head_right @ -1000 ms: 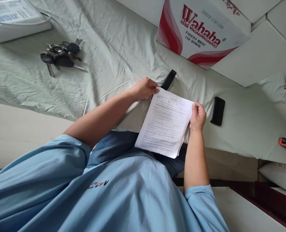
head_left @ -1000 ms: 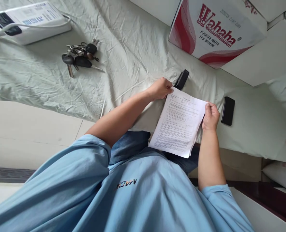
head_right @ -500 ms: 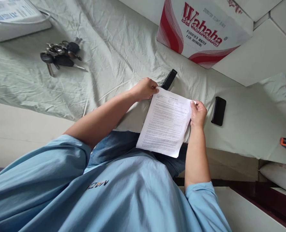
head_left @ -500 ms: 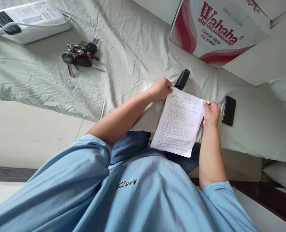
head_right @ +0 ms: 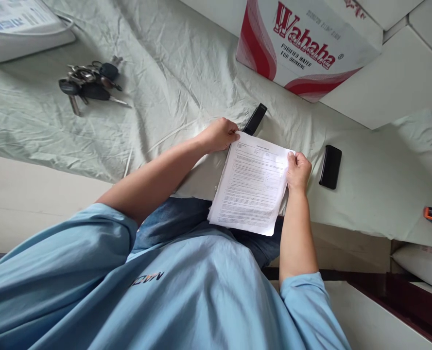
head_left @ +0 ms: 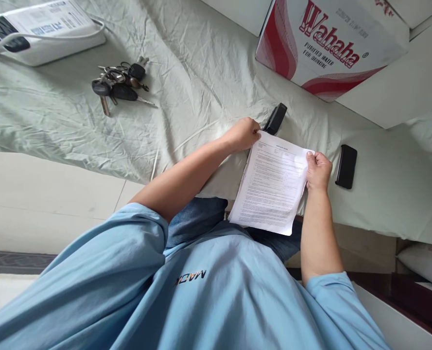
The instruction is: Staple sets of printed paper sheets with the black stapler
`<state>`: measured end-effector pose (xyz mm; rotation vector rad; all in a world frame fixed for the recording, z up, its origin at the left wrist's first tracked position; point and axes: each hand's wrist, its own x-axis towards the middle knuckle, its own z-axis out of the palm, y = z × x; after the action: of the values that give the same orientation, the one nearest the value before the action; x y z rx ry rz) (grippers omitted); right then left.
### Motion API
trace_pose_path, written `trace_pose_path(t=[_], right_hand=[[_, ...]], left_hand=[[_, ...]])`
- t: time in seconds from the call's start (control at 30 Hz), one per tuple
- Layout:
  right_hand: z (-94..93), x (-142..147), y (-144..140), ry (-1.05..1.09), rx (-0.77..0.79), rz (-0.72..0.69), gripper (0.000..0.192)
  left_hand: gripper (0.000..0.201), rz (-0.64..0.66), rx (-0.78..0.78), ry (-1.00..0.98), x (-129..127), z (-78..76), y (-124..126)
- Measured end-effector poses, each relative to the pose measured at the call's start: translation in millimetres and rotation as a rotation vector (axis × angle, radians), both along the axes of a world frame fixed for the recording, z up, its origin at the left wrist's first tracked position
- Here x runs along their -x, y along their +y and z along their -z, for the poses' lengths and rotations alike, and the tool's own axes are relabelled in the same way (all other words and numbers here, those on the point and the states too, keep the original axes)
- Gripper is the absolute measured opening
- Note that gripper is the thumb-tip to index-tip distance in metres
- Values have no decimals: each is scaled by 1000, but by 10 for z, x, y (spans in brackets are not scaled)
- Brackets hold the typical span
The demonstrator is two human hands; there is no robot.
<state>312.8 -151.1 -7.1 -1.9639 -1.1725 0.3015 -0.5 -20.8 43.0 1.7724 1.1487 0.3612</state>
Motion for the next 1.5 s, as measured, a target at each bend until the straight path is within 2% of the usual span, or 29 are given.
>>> trace_pose_path(t=[0.13, 0.27, 0.4, 0.57, 0.67, 0.83, 1.17, 1.23, 1.37, 1.5], right_hand=[[-29, 52, -27, 39, 17, 0, 70], [-62, 170, -66, 203, -28, -26, 69], [-87, 250, -137, 327, -56, -37, 72], [-110, 237, -146, 246, 1, 23, 78], [-130, 247, -72, 178, 4, 11, 74], [-105, 260, 55, 87, 41, 6, 63], [38, 179, 111, 94, 48, 58, 56], [51, 176, 83, 45, 32, 62, 57], [88, 196, 6, -49, -33, 48, 58], [129, 235, -14, -45, -151, 40, 61]], left_hand=[[20, -31, 73, -54, 10, -17, -16], [18, -53, 184, -101, 32, -76, -31], [19, -64, 189, -81, 38, -100, -24], [25, -21, 123, -46, 38, -81, -9], [25, -11, 72, 4, 19, -55, -1], [15, -78, 32, 65, -61, 24, 22], [21, -174, -29, 70, -151, 119, 43], [23, -194, 13, 29, -130, 132, 44], [27, -195, 192, -91, -69, 143, 47], [37, -247, 284, -226, -38, 118, 35]])
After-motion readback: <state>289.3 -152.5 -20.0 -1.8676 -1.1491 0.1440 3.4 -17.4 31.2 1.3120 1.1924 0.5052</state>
